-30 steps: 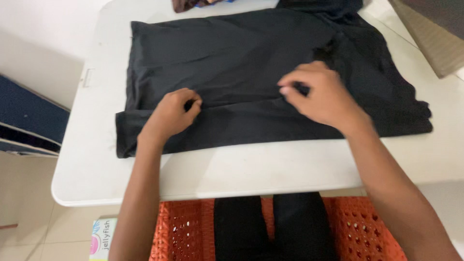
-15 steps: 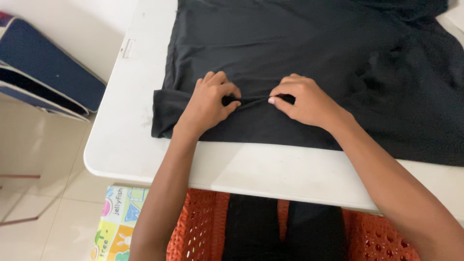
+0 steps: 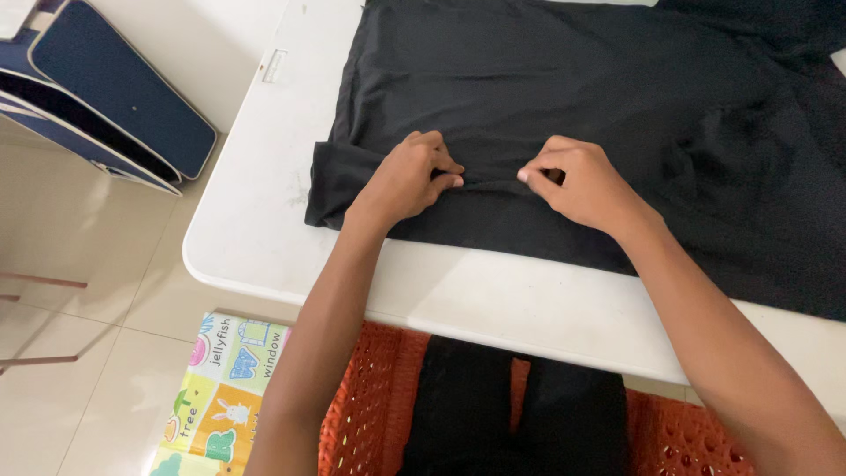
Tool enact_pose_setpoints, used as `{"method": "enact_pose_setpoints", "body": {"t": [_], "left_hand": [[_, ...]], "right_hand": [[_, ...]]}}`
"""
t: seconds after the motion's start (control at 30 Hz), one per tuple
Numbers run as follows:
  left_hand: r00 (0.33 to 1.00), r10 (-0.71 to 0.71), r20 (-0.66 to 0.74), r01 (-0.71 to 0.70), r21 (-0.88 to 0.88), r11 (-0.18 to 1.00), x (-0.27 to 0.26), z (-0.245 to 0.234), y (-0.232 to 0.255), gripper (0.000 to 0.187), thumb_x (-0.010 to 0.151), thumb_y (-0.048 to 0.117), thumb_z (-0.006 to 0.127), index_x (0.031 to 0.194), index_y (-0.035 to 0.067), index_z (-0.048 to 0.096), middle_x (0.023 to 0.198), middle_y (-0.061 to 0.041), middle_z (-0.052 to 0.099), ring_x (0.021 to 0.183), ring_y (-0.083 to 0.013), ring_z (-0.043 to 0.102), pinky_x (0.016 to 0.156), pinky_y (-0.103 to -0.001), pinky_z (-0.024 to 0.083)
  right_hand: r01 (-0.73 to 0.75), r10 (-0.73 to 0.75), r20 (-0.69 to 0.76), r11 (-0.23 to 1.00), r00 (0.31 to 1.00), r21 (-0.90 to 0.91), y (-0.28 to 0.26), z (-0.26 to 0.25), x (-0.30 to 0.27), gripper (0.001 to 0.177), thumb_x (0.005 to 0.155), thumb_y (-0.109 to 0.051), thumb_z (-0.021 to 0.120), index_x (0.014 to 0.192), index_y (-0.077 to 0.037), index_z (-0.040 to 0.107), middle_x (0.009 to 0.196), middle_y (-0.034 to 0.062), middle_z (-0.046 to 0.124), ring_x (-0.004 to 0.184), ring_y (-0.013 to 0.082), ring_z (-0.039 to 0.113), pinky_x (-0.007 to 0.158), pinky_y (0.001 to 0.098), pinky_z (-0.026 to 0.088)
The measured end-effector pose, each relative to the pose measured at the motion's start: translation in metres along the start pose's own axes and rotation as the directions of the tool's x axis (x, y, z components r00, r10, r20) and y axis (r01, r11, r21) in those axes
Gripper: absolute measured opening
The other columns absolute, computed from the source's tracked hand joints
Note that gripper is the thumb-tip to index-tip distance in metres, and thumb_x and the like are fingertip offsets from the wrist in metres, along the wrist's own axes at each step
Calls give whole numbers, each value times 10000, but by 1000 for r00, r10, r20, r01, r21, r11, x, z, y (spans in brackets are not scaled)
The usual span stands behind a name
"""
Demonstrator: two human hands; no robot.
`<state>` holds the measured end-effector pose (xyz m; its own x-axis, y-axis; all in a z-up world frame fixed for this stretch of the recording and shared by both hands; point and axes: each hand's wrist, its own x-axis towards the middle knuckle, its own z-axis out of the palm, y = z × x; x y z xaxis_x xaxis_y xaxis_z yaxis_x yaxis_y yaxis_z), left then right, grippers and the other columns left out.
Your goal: The person spreads a black garment flat on a table and folds it into a smaller rectangular shape by bringing the sides inward and then folding the bottom up.
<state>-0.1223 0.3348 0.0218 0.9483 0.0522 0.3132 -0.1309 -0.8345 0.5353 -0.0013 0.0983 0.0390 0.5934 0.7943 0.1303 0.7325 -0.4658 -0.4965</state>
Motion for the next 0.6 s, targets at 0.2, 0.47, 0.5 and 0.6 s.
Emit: {"method": "enact_pose_setpoints", "body": {"t": [0.2, 0.47, 0.5, 0.6], "left_hand": [[989, 122, -86, -120, 30, 992, 0, 0, -2, 107, 885, 170, 777, 911, 72, 811, 873, -44, 671, 856, -252, 597, 797, -392, 512], [931, 281, -232, -262, 107, 959, 5, 2, -1, 105, 953, 162, 746, 913, 66, 763, 874, -39, 651, 834, -244, 560, 784, -390, 496], [931, 286, -225, -265, 118, 957, 7, 2, -3, 109, 981, 160, 735, 929, 67, 757, 894, -38, 655, 852, -244, 566, 799, -398, 493], [960, 221, -170, -190, 180, 965, 3, 1, -8, 150, 944, 216, 748, 921, 68, 744, 928, -51, 664, 896, -272, 592, 791, -435, 467]], "right_hand": [[-59, 66, 72, 994, 995, -88, -10, -7, -2, 248, 834, -265, 817, 989, -71, 817, 957, 70, 676, 839, 216, 645, 735, 377, 543], [-24, 27, 40, 996, 999, -89, -15, -6, -2, 172, 906, -196, 730, 975, -54, 799, 988, 87, 693, 847, 218, 670, 761, 377, 559], [32, -31, 15, 997, 999, -72, -16, -9, -2, 169, 908, -181, 726, 968, -37, 789, 983, 98, 697, 838, 216, 673, 753, 375, 560], [-55, 55, -12, 998, 998, 6, -18, -17, -2, 188, 990, -180, 661, 1035, -6, 715, 890, 109, 718, 755, 218, 680, 703, 390, 552]]}}
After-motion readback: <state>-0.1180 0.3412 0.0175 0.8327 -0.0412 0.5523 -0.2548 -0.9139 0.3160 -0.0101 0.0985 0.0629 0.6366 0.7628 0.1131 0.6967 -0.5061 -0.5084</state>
